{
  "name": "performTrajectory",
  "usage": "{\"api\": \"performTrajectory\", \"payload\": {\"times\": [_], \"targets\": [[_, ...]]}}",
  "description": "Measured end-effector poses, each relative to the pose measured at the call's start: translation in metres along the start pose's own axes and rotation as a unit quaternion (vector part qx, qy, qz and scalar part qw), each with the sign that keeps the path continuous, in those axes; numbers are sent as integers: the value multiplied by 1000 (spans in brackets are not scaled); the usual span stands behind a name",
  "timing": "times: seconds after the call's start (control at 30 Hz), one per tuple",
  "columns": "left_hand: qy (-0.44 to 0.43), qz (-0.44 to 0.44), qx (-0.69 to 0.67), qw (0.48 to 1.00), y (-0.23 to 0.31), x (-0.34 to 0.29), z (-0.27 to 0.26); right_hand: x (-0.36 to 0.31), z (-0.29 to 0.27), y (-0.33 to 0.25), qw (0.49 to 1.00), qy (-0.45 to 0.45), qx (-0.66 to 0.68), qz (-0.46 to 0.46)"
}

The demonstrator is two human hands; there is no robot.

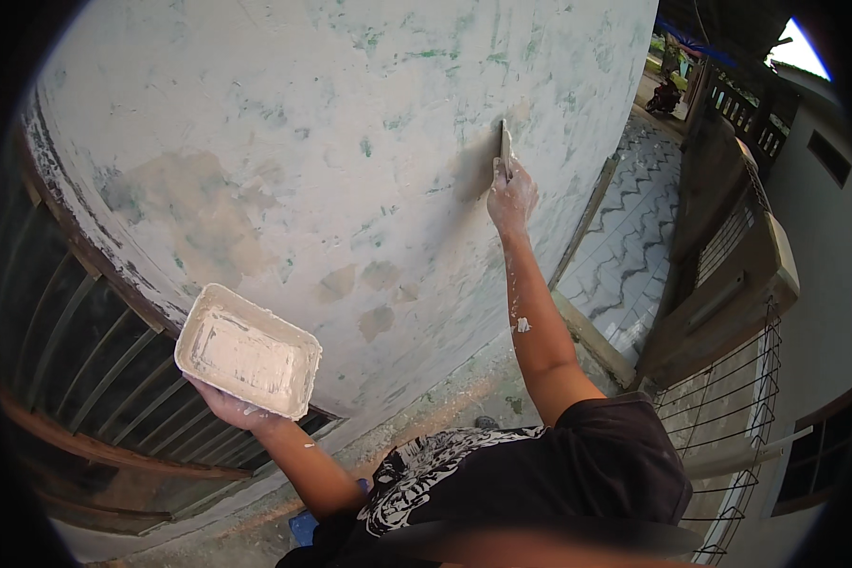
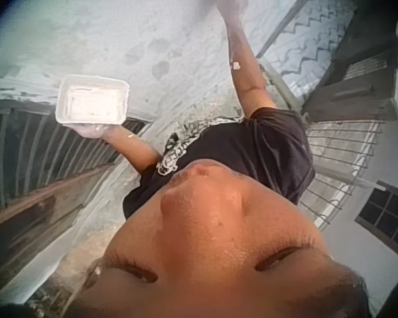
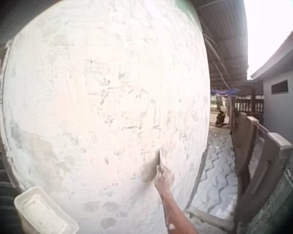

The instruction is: Applying putty or plaster to an exterior wall using a scraper.

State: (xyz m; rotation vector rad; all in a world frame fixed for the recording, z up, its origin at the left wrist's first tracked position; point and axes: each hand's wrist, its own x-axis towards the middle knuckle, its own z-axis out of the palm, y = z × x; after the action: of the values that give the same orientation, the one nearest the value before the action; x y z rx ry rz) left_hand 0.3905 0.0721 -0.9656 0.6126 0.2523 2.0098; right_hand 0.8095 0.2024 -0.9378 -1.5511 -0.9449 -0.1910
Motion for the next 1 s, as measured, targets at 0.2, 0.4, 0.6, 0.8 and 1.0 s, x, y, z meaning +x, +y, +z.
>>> {"api": "performTrajectory", "payload": {"times": [0.2,0.4,0.6,0.8,1.0], "targets": [[42,3,28,999,18,-7,-16,-168,38,-38,966,-132,6,-222],[26,-14,31,999,7,-1,-1,-185,19,-60,944,-239,100,-204],[-148,-61,-100,982,0,6,-47,-98,1,-80,974,-34,113,-191],[27,-24,-1,999,-6,-6,-15,-105,40,-129,952,-25,26,-305],[28,9,-11,1000,10,-1,-38,-184,26,-123,914,-212,40,-343]]}}
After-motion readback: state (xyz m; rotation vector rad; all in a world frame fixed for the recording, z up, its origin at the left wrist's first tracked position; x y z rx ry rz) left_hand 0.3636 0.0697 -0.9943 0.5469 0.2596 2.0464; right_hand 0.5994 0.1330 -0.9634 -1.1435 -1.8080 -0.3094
